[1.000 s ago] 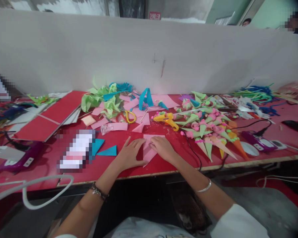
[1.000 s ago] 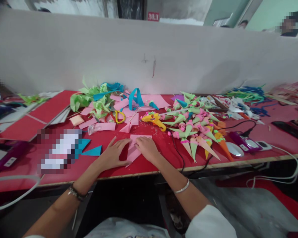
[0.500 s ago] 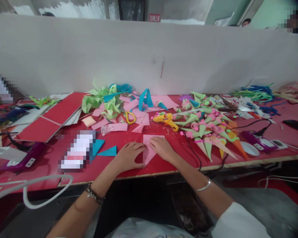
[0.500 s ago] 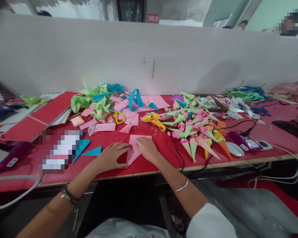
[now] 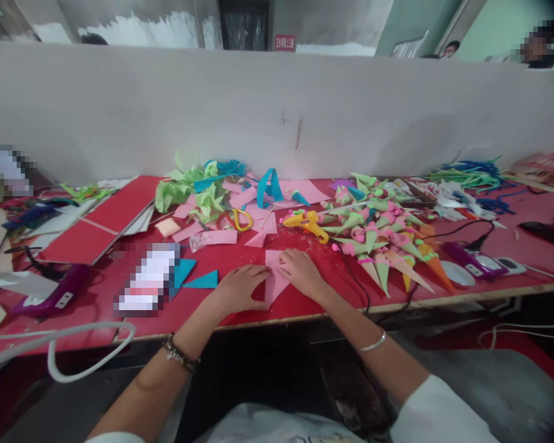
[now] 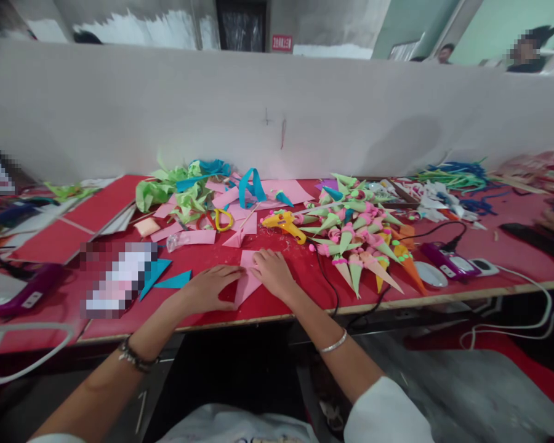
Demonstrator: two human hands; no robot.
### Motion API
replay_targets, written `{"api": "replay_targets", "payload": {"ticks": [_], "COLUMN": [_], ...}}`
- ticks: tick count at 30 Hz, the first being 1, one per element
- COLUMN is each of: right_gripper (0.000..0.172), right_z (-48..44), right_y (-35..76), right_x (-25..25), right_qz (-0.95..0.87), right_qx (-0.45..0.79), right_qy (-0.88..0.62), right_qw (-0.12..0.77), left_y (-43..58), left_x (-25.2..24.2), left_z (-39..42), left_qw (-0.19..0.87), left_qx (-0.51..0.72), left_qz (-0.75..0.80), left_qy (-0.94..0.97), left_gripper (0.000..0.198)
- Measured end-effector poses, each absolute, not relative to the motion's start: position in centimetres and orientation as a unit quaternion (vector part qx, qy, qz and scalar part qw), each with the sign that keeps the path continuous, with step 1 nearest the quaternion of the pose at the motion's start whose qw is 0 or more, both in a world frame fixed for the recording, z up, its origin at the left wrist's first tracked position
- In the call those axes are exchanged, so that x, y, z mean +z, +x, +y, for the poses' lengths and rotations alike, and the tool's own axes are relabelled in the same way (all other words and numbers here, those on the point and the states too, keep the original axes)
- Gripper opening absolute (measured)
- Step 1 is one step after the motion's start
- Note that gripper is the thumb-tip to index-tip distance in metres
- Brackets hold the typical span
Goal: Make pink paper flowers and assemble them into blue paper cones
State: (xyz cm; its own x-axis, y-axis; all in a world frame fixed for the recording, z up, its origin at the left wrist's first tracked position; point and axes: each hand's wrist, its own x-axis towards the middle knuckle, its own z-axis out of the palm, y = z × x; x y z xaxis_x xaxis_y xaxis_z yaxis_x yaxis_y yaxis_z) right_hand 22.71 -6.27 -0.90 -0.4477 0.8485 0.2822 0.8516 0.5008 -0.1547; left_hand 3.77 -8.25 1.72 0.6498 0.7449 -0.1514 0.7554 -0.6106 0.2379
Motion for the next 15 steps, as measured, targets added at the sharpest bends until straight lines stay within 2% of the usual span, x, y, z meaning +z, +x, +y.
{"api": "replay_targets", "payload": {"ticks": [6,15], "right_gripper": [0.020,0.030], "right_z": [-10.3,-13.3], "right_y": [23.5,24.0], "right_x": [-0.3,-0.2], "right_qz": [-0.876,-0.907], "right_qx": [0.009,0.049], "right_qy": [-0.426,-0.381], "right_qw": [0.225,0.173], "left_y": [3.5,3.4], "left_x": [1.3,1.2], "left_z": [-8.6,-8.4], "left_qw": [0.150,0.146], "left_qx": [-0.024,-0.047], "left_qz": [0.412,0.396], "left_qy": [0.898,0.905], "left_gripper": [0.071,0.072]}}
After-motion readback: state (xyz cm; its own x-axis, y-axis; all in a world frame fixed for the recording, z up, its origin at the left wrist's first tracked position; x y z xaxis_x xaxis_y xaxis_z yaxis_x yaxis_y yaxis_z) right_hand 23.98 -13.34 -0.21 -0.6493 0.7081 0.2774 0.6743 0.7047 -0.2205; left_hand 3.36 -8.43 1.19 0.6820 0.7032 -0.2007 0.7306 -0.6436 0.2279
